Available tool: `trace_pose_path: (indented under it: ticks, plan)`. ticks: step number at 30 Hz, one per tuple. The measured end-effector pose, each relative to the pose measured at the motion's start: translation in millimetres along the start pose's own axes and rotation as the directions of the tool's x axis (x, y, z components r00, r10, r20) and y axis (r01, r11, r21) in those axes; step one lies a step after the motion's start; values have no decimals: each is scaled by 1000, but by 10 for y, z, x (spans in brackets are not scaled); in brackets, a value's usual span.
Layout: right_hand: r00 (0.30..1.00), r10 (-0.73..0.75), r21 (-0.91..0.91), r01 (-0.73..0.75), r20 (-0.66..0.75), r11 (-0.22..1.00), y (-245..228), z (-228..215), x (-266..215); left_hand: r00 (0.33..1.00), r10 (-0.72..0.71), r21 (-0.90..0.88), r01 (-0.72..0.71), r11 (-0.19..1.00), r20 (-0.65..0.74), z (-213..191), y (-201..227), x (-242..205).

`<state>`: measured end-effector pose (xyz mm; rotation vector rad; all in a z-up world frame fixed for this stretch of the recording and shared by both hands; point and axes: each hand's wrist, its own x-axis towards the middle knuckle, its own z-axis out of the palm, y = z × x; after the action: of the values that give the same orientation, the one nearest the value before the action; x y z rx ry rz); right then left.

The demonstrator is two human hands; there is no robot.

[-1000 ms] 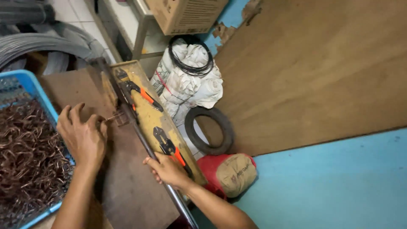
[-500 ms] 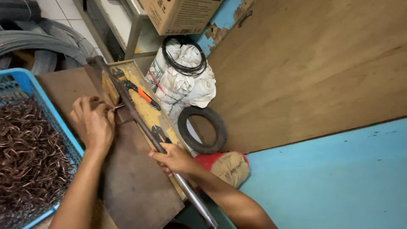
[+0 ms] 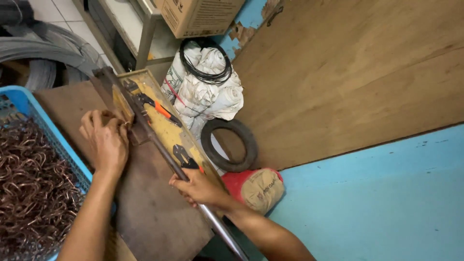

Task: Bending copper wires using a manual jig and sorting them into baskets.

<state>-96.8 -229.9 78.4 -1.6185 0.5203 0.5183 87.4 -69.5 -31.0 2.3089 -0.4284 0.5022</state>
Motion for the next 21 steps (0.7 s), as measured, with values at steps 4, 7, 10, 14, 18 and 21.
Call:
trace_pose_path:
  ticks: [4, 7, 10, 14, 18, 21]
  plan:
    - [1000, 10, 15, -10, -5, 1000, 179, 30, 122, 996, -41, 43, 38, 998, 73, 119, -94, 44]
    - [997, -54, -54, 52, -46, 997, 184, 67, 109, 998, -19, 54, 16, 998, 54, 109, -114, 63]
    - [993, -88, -56, 84, -81, 995, 195, 51, 47, 998, 52, 37, -53, 998, 26, 54, -87, 47]
    - [999, -7, -154, 2, -35, 988, 229, 30, -56, 999, 47, 25, -47, 999, -5, 11, -68, 70]
    - [997, 25, -101, -33, -75, 994, 295, 46, -76, 999, -1, 25, -1, 1000, 44, 1, -32, 123]
    - [992, 90, -63, -95, -88, 993, 234, 75, -123, 999, 10, 14, -11, 1000, 34, 82, -97, 69]
